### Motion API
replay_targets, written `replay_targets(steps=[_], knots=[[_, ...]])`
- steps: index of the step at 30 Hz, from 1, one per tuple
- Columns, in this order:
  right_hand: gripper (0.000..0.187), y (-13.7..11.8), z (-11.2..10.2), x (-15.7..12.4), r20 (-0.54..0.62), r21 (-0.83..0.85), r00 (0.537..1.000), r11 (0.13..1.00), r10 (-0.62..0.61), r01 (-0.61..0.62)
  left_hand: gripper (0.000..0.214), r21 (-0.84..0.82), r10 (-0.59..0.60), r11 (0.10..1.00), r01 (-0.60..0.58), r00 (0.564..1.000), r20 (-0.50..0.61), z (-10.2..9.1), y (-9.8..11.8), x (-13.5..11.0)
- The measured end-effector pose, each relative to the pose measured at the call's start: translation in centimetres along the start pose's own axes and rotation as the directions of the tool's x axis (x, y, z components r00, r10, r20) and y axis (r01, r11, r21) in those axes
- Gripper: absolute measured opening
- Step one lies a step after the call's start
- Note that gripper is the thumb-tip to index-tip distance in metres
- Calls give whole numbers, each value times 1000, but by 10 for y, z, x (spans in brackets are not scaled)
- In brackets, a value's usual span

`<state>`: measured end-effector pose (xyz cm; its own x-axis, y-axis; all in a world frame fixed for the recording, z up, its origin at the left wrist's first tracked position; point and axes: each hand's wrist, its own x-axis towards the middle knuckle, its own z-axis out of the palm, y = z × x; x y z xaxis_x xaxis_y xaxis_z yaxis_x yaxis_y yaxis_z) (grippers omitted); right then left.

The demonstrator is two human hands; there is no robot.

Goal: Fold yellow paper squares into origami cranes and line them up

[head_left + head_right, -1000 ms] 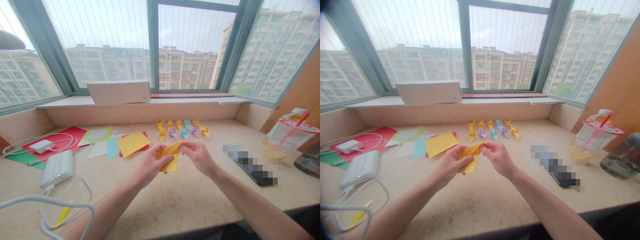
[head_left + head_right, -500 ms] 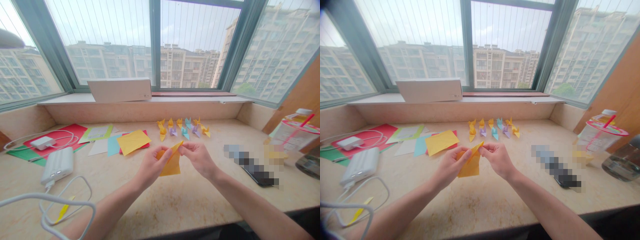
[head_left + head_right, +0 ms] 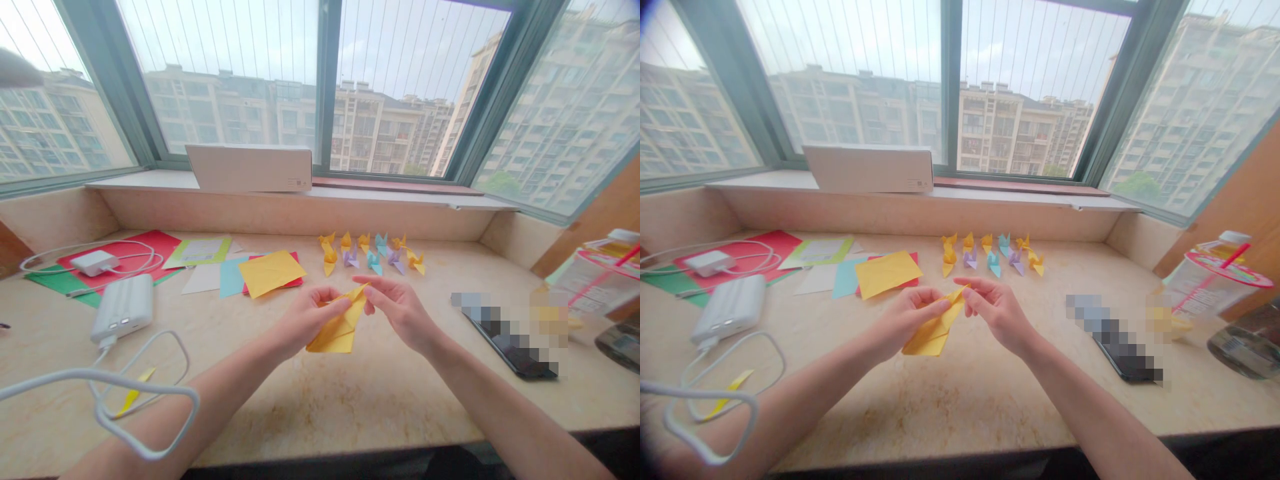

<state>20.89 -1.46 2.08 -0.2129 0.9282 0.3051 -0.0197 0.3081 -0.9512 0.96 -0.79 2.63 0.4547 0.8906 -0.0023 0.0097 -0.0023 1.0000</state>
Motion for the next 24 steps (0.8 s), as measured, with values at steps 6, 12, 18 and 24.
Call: replay_targets(steps=[6,12,18,24], knots=[[25,1,-3,2,38,-3,999,1000,23,-23,41,-14,-29,999,30,998,54,-7,0,1],[27,2,-3,0,36,-5,998,999,44,-44,42,22,-6,1000,4,998,60,-6,2,0],[28,4,-2,1,-30,-47,999,998,36,-38,38,71,3,997,-4,1000,17,-1,6,-3],[26,3,-1,2,-57,-75,998,997,8,-12,36,75,2,997,-4,1000,24,2,3,-2]])
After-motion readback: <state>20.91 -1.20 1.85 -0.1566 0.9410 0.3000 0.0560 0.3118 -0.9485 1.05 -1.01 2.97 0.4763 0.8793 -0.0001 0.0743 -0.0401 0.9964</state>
